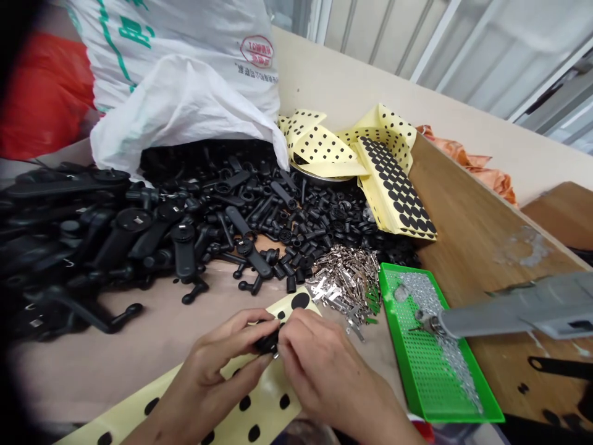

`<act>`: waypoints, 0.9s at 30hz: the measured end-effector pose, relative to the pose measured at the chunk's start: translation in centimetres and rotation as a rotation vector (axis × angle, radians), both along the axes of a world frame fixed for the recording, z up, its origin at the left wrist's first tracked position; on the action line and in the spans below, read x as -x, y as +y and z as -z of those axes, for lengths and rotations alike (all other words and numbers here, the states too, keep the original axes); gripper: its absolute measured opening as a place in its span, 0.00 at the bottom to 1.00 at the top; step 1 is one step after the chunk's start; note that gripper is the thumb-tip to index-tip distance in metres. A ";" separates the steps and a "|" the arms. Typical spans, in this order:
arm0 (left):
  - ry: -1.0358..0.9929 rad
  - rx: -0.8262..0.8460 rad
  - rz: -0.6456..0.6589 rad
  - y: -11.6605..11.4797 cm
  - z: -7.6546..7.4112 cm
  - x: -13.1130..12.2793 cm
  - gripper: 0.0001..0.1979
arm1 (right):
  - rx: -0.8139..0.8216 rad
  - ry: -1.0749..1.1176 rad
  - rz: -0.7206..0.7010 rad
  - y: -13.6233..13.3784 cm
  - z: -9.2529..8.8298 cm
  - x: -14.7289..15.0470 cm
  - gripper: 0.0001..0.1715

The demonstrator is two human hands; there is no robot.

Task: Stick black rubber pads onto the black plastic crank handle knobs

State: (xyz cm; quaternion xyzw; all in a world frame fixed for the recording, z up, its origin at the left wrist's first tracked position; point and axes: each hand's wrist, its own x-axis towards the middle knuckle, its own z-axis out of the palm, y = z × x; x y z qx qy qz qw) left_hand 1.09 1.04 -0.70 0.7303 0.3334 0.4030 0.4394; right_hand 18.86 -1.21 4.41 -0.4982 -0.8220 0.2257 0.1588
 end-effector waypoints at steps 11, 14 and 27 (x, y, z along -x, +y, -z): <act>-0.004 0.045 0.077 0.3 -0.7 -0.1 0.19 | -0.024 0.024 -0.017 0.4 0.2 -0.2 0.09; -0.015 0.069 0.098 0.4 -0.8 -0.2 0.19 | -0.061 0.043 -0.017 0.4 0.4 -0.2 0.09; 0.008 0.131 0.124 0.5 -0.8 -0.6 0.14 | -0.070 0.090 0.016 0.5 0.5 -0.1 0.09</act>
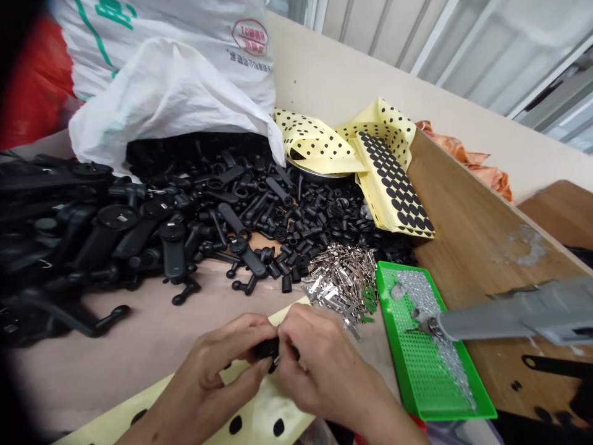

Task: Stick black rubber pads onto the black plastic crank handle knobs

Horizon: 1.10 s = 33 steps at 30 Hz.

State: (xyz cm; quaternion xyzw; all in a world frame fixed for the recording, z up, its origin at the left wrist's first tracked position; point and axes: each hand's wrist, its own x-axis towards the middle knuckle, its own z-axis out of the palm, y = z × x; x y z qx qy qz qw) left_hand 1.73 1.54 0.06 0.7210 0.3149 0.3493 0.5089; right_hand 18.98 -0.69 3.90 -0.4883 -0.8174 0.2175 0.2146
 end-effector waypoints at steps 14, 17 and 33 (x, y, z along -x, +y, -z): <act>-0.106 0.115 0.001 0.8 0.7 0.8 0.10 | 0.244 0.154 0.145 1.0 1.7 -0.3 0.11; -0.166 0.210 -0.052 1.0 1.5 1.1 0.10 | 0.250 0.237 0.124 0.8 2.3 0.0 0.06; -0.069 0.318 0.043 0.5 0.2 3.6 0.07 | 0.395 0.138 -0.026 -0.9 3.6 1.1 0.07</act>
